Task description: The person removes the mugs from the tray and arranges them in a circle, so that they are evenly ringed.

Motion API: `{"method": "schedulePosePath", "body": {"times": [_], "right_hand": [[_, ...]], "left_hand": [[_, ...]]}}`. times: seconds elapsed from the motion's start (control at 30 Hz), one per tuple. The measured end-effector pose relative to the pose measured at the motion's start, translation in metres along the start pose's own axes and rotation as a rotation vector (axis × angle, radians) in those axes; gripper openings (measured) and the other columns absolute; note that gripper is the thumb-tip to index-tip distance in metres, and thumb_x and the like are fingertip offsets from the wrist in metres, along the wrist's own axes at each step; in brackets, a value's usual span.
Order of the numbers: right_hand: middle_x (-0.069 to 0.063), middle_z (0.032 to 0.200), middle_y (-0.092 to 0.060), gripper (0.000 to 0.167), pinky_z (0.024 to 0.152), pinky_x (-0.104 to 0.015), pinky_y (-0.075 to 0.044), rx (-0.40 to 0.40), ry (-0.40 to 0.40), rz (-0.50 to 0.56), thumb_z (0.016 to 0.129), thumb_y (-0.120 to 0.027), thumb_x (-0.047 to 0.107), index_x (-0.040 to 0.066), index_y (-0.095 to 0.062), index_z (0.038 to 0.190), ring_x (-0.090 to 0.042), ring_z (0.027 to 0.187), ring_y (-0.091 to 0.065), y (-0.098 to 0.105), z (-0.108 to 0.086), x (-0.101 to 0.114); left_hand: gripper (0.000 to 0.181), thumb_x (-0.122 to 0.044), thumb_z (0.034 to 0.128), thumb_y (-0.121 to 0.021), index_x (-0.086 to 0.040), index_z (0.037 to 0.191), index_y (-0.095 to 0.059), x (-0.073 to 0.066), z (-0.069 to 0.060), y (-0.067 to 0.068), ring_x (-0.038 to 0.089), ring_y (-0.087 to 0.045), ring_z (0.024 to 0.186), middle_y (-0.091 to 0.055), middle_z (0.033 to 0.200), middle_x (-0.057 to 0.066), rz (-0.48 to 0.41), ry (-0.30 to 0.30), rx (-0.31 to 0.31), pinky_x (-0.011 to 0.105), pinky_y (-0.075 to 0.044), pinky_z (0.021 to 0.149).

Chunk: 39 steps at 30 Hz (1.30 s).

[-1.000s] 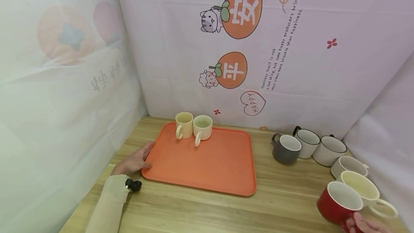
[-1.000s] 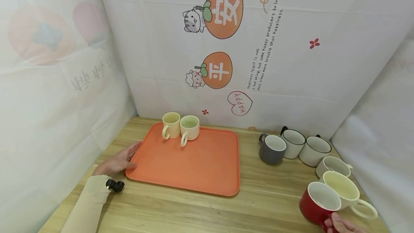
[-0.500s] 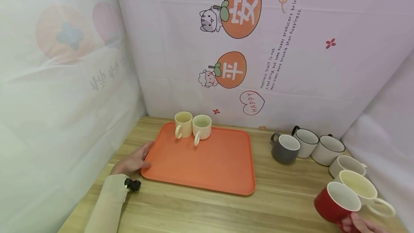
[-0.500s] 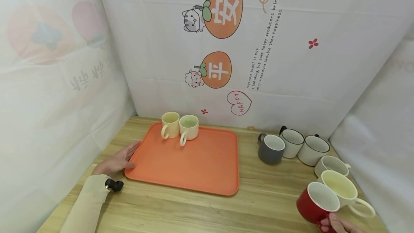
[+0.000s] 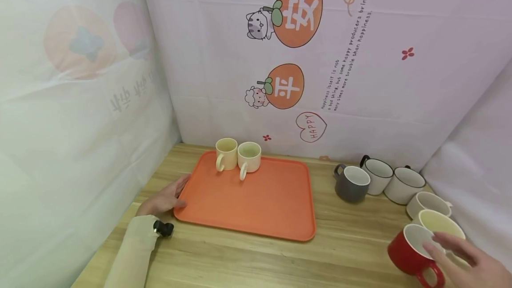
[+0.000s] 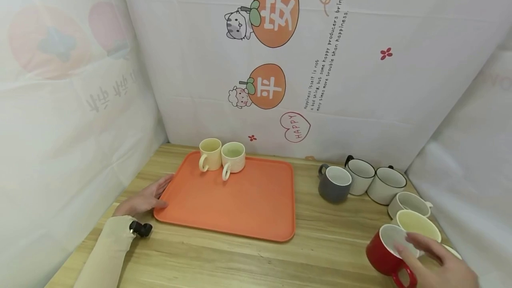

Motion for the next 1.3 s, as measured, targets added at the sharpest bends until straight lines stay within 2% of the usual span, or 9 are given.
{"method": "schedulePosePath", "body": {"times": [0.1,0.23,0.4,0.5,0.63,0.73,0.97,1.2,1.3], "right_hand": [[0.04,0.115,-0.063,0.065,0.066,-0.017,-0.041,-0.038,0.299,-0.062,0.095,-0.07,0.059,0.022,-0.062,0.148,0.031,0.088,-0.034,-0.005,-0.005,0.042],[0.04,0.119,-0.064,0.047,0.08,-0.017,-0.039,-0.167,0.554,-0.044,0.091,-0.081,0.049,0.033,-0.072,0.134,0.029,0.105,-0.04,-0.026,-0.015,0.108],[-0.001,0.12,-0.08,0.044,0.092,-0.01,-0.042,-0.172,0.8,0.044,0.086,-0.088,0.032,0.022,-0.076,0.128,0.006,0.112,-0.064,-0.066,-0.017,0.184],[-0.009,0.12,-0.08,0.046,0.099,-0.022,-0.053,-0.108,0.885,0.086,0.084,-0.089,0.023,0.011,-0.075,0.127,-0.02,0.113,-0.074,-0.097,-0.014,0.22],[-0.013,0.124,-0.078,0.049,0.102,-0.052,-0.056,0.036,0.919,0.135,0.087,-0.087,0.023,0.003,-0.073,0.129,-0.035,0.118,-0.073,-0.146,-0.006,0.263],[-0.014,0.13,-0.075,0.053,0.106,-0.054,-0.055,0.146,0.896,0.184,0.089,-0.085,0.028,0.004,-0.07,0.134,-0.035,0.124,-0.07,-0.181,-0.001,0.291],[-0.013,0.134,-0.074,0.054,0.109,-0.051,-0.053,0.227,0.842,0.229,0.09,-0.084,0.031,0.004,-0.071,0.135,-0.033,0.127,-0.069,-0.239,0.013,0.342],[-0.012,0.126,-0.076,0.043,0.102,-0.051,-0.056,0.252,0.766,0.286,0.095,-0.079,0.032,0.005,-0.075,0.128,-0.033,0.12,-0.069,-0.275,0.031,0.366],[-0.011,0.119,-0.078,0.035,0.098,-0.047,-0.058,0.288,0.721,0.332,0.095,-0.079,0.028,0.005,-0.077,0.122,-0.031,0.113,-0.072,-0.29,0.037,0.368]], "left_hand": [[0.108,0.007,0.0884,-0.068,0.002,0.168,0.004,-0.001,0.0,0.0,0.053,-0.001,0.162,0.006,0.176,0.026,0.005,-0.003,-0.001,0.061,-0.025,0.124],[0.107,0.007,0.089,-0.067,0.002,0.168,0.004,-0.001,0.0,0.001,0.052,-0.001,0.162,0.006,0.177,0.026,0.012,-0.001,-0.001,0.052,-0.031,0.124],[0.105,0.007,0.0907,-0.065,0.0,0.169,0.004,0.001,0.0,0.0,0.049,0.002,0.163,0.007,0.177,0.023,0.013,0.018,-0.003,0.022,-0.037,0.116],[0.106,0.008,0.0907,-0.065,-0.001,0.169,0.005,0.001,0.002,-0.001,0.048,0.003,0.163,0.008,0.178,0.022,0.009,0.019,0.0,0.028,-0.036,0.119],[0.106,0.009,0.0907,-0.066,0.0,0.169,0.005,0.002,0.003,0.0,0.048,0.004,0.163,0.008,0.177,0.023,0.001,0.011,-0.002,0.043,-0.03,0.126],[0.105,0.009,0.0912,-0.066,0.001,0.168,0.005,0.0,0.001,0.001,0.049,0.004,0.163,0.008,0.177,0.024,-0.003,0.006,-0.004,0.051,-0.023,0.128],[0.105,0.005,0.0934,-0.068,0.001,0.168,0.005,0.002,-0.001,0.0,0.049,0.004,0.162,0.008,0.177,0.024,0.0,0.004,0.003,0.023,-0.033,0.121],[0.105,0.007,0.092,-0.068,0.003,0.168,0.004,0.001,0.001,0.001,0.052,0.001,0.161,0.007,0.176,0.027,-0.001,-0.006,-0.001,0.059,-0.021,0.126],[0.105,0.009,0.0906,-0.067,0.003,0.168,0.004,-0.001,0.001,0.0,0.053,0.0,0.161,0.006,0.176,0.027,-0.009,-0.003,-0.004,0.065,-0.018,0.126]]}}
Point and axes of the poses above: each hand's wrist, its own z-axis towards the middle knuckle, its own y-axis out of the back of the hand, x = y × z, the point moved 6 cm from there along z, towards the middle knuckle
